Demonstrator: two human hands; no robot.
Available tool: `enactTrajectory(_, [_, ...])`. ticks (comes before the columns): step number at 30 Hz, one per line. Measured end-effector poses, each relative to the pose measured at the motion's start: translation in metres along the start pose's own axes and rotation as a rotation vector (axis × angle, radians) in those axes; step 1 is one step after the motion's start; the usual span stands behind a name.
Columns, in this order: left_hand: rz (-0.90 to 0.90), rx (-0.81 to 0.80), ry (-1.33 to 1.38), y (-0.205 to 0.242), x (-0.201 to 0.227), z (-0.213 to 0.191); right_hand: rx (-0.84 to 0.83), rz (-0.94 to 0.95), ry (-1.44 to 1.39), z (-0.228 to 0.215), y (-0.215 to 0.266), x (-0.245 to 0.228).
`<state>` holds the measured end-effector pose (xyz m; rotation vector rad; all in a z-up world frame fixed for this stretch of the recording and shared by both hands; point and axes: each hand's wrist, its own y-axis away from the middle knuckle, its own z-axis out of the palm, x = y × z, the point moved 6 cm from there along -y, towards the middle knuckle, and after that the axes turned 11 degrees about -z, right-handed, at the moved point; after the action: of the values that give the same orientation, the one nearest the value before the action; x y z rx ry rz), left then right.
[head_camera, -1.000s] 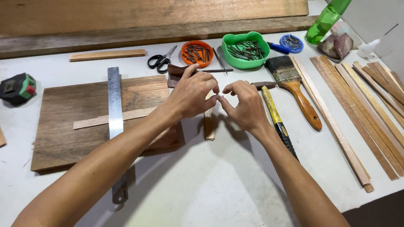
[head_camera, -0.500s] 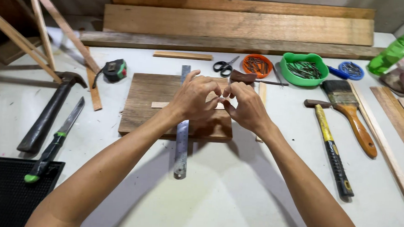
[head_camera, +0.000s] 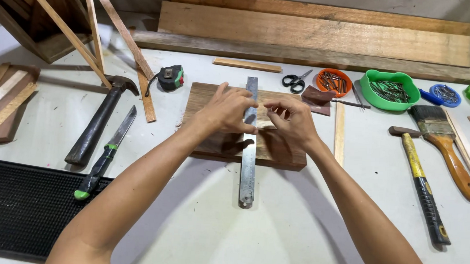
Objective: The recorder is measuring, marking, and preparing small wood strips on a wooden board.
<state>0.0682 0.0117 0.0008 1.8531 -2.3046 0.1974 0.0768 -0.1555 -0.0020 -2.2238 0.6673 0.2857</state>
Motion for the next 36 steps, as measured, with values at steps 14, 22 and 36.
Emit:
enactTrajectory(14, [-0.061, -0.204, 0.009, -0.007, -0.001, 0.020, -0.090, 0.340, -0.200, 0.034, 0.012, 0.029])
enactTrajectory(22, [-0.055, -0.150, 0.078, -0.011, -0.007, 0.030, -0.064, 0.328, -0.167, 0.037, 0.014, 0.028])
enactTrajectory(36, [-0.077, -0.178, 0.068, -0.008, -0.006, 0.028, -0.164, 0.093, -0.125, 0.030, 0.020, 0.016])
